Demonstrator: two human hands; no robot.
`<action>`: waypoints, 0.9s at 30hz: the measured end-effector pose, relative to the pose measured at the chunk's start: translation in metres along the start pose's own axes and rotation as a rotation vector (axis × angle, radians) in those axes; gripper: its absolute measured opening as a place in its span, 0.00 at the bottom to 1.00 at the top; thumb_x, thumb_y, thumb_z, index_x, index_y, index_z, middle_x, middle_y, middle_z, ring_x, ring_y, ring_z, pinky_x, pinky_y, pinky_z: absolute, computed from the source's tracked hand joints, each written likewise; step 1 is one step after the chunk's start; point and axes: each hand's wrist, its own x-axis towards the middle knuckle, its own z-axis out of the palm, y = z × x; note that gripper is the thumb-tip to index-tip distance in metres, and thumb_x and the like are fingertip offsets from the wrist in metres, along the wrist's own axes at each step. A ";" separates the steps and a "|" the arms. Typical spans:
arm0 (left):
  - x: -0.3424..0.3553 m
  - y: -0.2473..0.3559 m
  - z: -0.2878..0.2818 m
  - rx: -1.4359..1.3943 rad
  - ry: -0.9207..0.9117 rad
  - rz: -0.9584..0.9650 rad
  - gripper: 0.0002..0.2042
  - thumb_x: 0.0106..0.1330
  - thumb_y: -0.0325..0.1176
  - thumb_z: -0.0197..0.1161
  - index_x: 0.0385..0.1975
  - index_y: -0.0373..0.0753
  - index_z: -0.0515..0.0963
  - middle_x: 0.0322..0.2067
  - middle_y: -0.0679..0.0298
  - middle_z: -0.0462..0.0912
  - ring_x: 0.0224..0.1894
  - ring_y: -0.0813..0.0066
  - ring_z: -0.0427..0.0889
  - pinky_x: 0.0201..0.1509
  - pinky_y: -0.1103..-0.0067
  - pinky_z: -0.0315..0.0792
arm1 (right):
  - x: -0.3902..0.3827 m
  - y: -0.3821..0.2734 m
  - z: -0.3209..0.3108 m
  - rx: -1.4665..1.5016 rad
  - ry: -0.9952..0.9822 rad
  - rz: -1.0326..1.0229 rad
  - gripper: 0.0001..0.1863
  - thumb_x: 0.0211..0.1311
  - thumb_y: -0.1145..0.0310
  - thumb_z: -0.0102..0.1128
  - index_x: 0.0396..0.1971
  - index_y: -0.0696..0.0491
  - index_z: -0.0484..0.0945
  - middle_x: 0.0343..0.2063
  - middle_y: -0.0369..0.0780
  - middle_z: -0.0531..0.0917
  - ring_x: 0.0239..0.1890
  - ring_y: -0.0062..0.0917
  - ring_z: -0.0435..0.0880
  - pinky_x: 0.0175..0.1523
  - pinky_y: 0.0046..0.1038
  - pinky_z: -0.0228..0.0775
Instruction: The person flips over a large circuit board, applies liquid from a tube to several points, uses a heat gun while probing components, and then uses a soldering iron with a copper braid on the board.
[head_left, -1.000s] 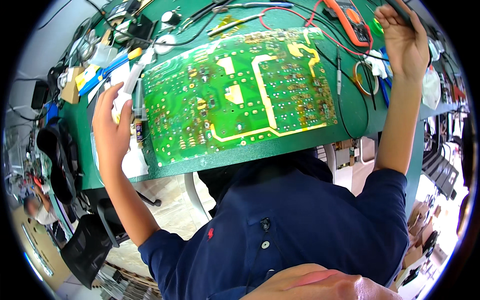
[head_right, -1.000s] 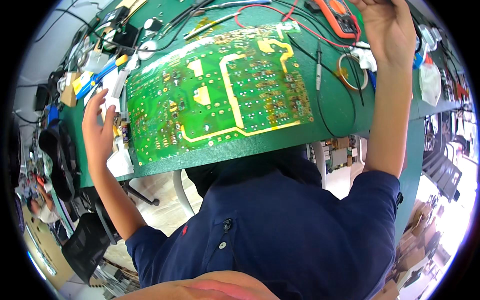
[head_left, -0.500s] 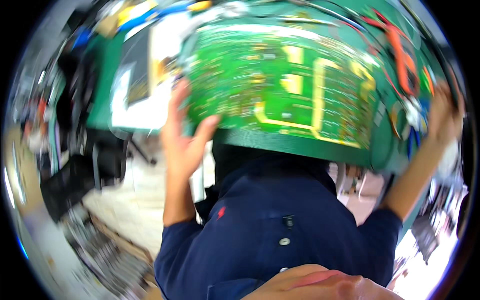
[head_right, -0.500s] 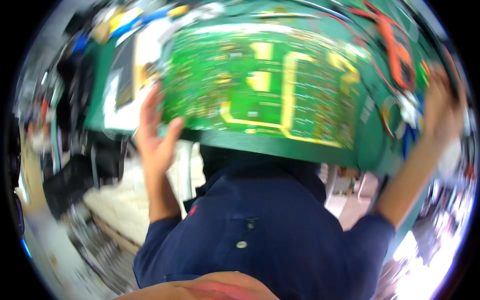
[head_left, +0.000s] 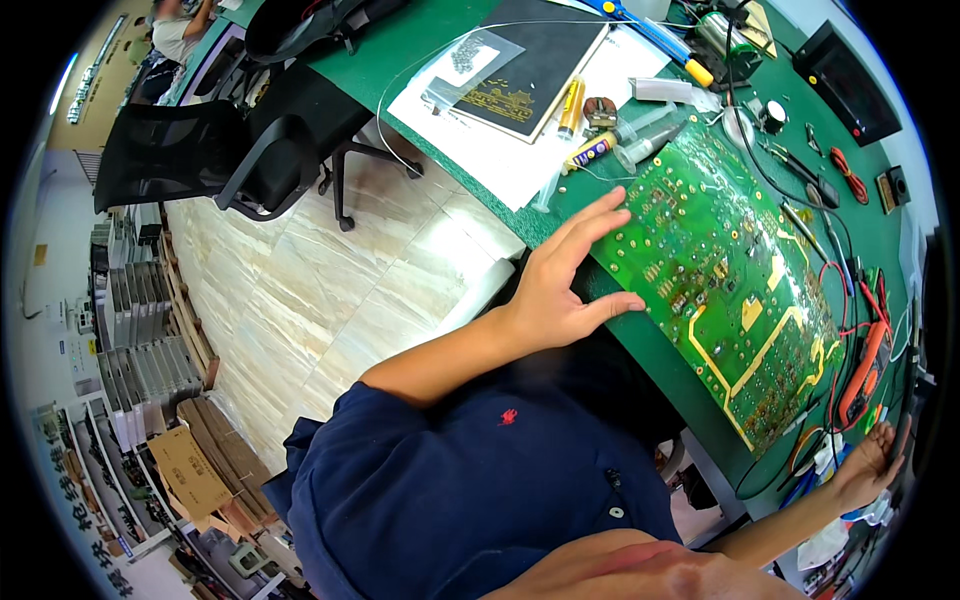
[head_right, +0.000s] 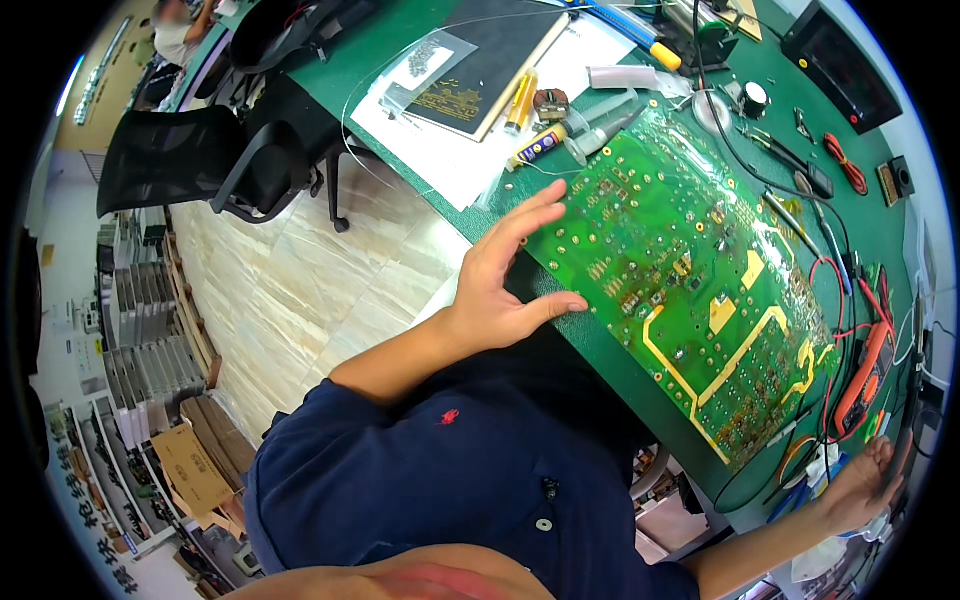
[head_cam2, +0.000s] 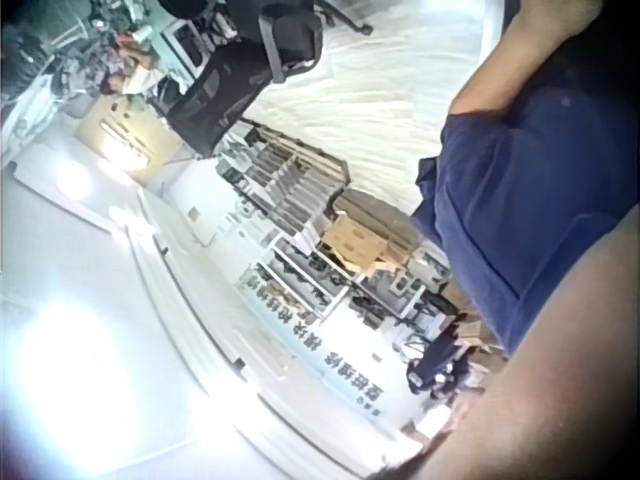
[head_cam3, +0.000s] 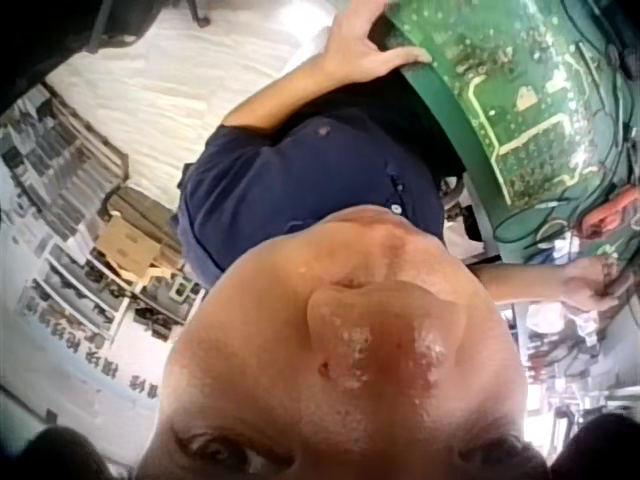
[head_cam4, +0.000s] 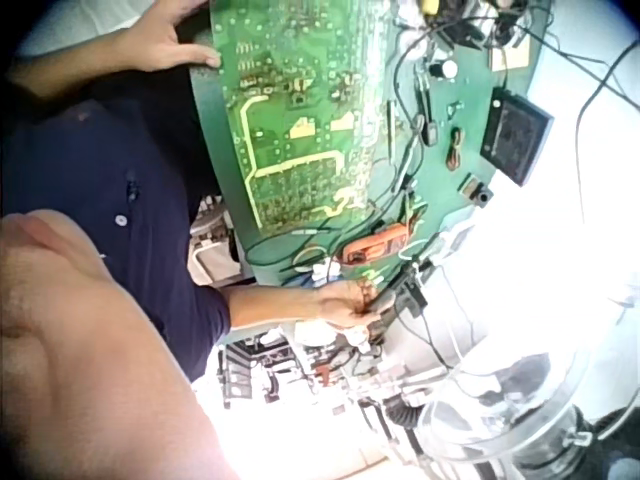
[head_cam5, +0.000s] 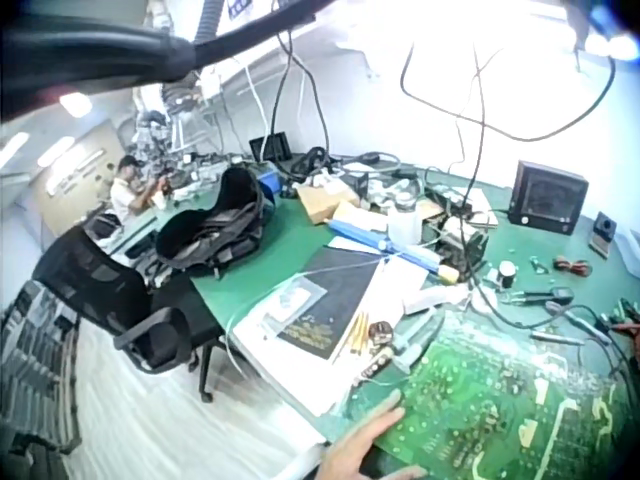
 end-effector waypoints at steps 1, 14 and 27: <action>0.000 0.001 0.000 0.018 0.005 0.007 0.40 0.48 0.34 0.81 0.62 0.34 0.68 0.66 0.44 0.65 0.68 0.55 0.68 0.67 0.70 0.65 | 0.000 0.003 0.002 0.016 0.003 0.003 0.32 0.73 0.63 0.43 0.67 0.71 0.56 0.41 0.45 0.75 0.47 0.31 0.67 0.59 0.31 0.56; -0.001 -0.007 0.004 0.086 0.042 0.091 0.40 0.49 0.35 0.80 0.62 0.31 0.67 0.67 0.35 0.60 0.68 0.47 0.67 0.67 0.67 0.65 | -0.003 0.013 0.016 0.115 0.212 -0.019 0.32 0.72 0.62 0.46 0.66 0.71 0.56 0.45 0.49 0.72 0.50 0.33 0.67 0.54 0.32 0.61; 0.057 0.032 -0.031 0.429 -0.108 0.271 0.28 0.50 0.48 0.77 0.46 0.34 0.80 0.53 0.48 0.79 0.55 0.50 0.79 0.57 0.65 0.72 | -0.004 0.019 0.025 0.059 0.133 0.037 0.35 0.74 0.56 0.42 0.67 0.72 0.54 0.46 0.49 0.80 0.47 0.31 0.71 0.56 0.30 0.61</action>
